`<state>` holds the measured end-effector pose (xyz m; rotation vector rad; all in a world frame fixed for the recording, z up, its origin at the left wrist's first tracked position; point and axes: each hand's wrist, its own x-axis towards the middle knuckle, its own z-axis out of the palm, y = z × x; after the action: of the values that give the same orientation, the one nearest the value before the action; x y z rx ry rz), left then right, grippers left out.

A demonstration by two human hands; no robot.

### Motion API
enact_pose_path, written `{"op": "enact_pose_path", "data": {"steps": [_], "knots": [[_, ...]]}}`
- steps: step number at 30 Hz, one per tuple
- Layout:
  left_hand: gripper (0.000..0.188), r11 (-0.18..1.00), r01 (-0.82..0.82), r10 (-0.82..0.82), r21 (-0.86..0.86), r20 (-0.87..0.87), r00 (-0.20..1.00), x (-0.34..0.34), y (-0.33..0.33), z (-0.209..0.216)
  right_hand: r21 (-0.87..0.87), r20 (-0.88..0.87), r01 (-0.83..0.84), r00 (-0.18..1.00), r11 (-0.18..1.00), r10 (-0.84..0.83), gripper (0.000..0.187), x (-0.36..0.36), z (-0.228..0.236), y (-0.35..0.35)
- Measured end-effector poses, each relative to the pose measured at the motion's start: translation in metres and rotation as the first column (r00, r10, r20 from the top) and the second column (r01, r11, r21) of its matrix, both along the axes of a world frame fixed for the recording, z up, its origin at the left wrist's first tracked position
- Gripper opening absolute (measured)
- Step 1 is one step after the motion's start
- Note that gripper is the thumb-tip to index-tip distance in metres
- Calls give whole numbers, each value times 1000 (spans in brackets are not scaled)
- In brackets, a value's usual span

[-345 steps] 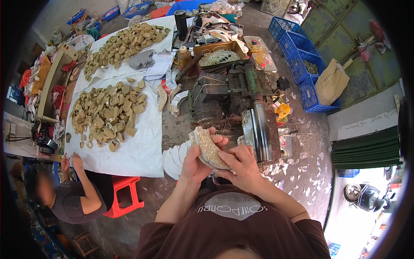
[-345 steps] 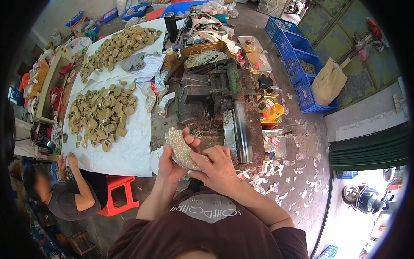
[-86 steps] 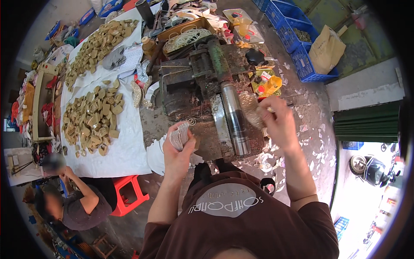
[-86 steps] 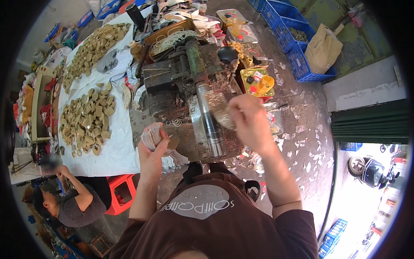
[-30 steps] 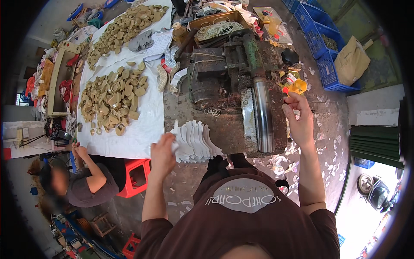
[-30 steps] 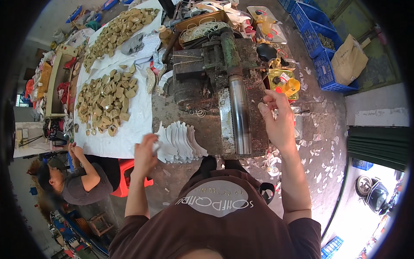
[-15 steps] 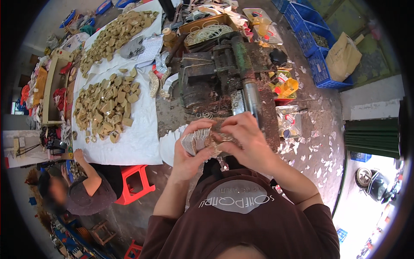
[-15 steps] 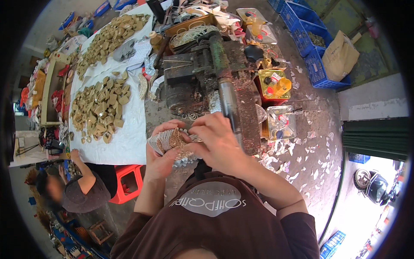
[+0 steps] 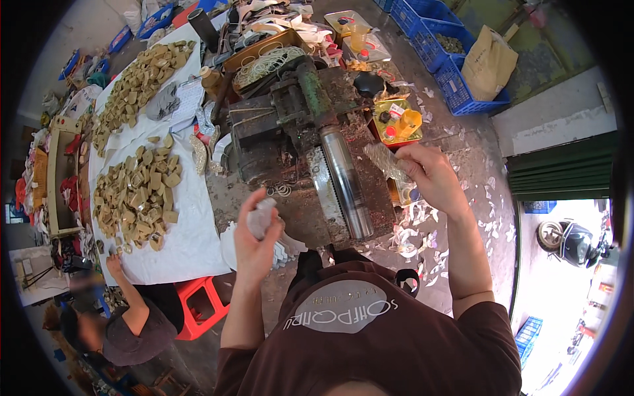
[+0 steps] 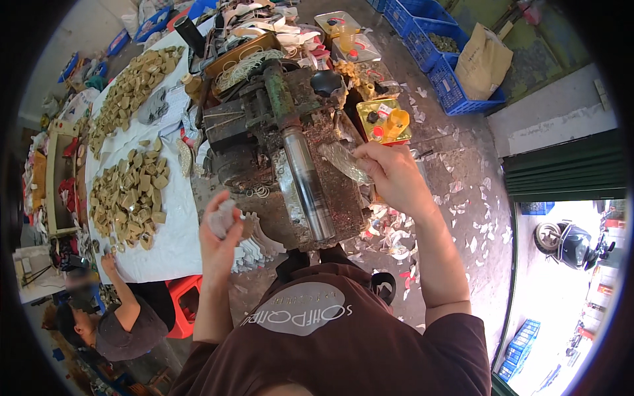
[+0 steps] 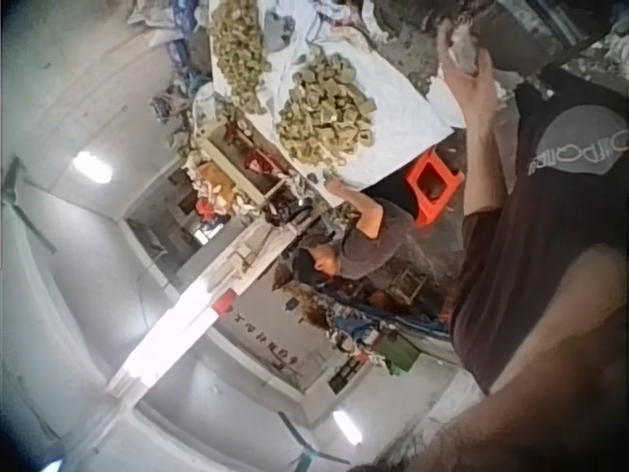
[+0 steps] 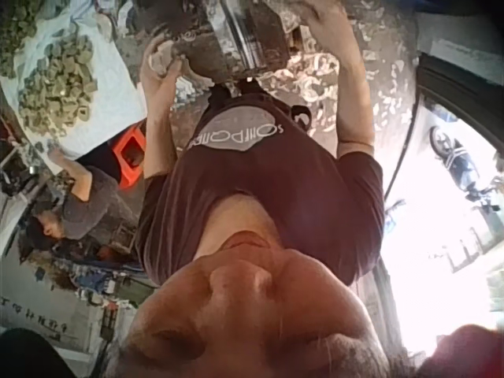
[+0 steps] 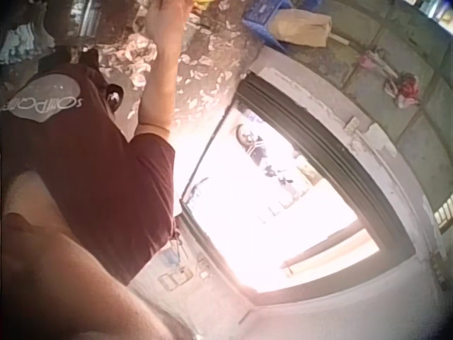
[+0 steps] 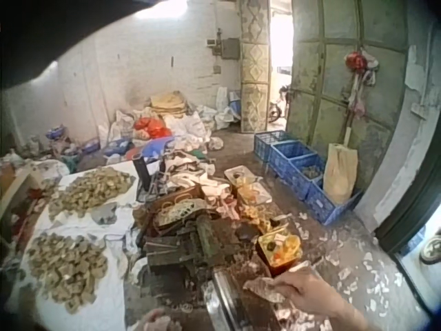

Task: The person repeatedly rubs small, curved shoe parts against a rotating cylindrical polishing machine to smooth or finish their surfaces. The person handles the parts one at a time, rotating them to contact different areas of the machine, and places finished pieces into a stack on the table.

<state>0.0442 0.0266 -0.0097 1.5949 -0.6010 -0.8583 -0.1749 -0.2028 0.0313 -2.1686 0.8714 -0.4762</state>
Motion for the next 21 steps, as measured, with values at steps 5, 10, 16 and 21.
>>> {"op": "enact_pose_path", "data": {"steps": [5, 10, 16, 21], "knots": [[58, 928, 345, -373, 141, 374, 849, -23, -14, -3, 44, -178, -127, 975, 991, 133, 9, -6, -24, -8], [60, 857, 490, -512, 163, 388, 766, -35, -32, 4, -28, -211, -246, 949, 969, 234, 9, 2, -30, -1], [56, 865, 470, -501, 177, 362, 786, -37, -38, 2, -48, -307, -339, 900, 939, 309, 9, 19, -30, 13], [48, 927, 335, -374, 168, 379, 846, -25, -25, -8, -248, -149, -68, 988, 966, 32, 14, 17, -30, 10]]}}
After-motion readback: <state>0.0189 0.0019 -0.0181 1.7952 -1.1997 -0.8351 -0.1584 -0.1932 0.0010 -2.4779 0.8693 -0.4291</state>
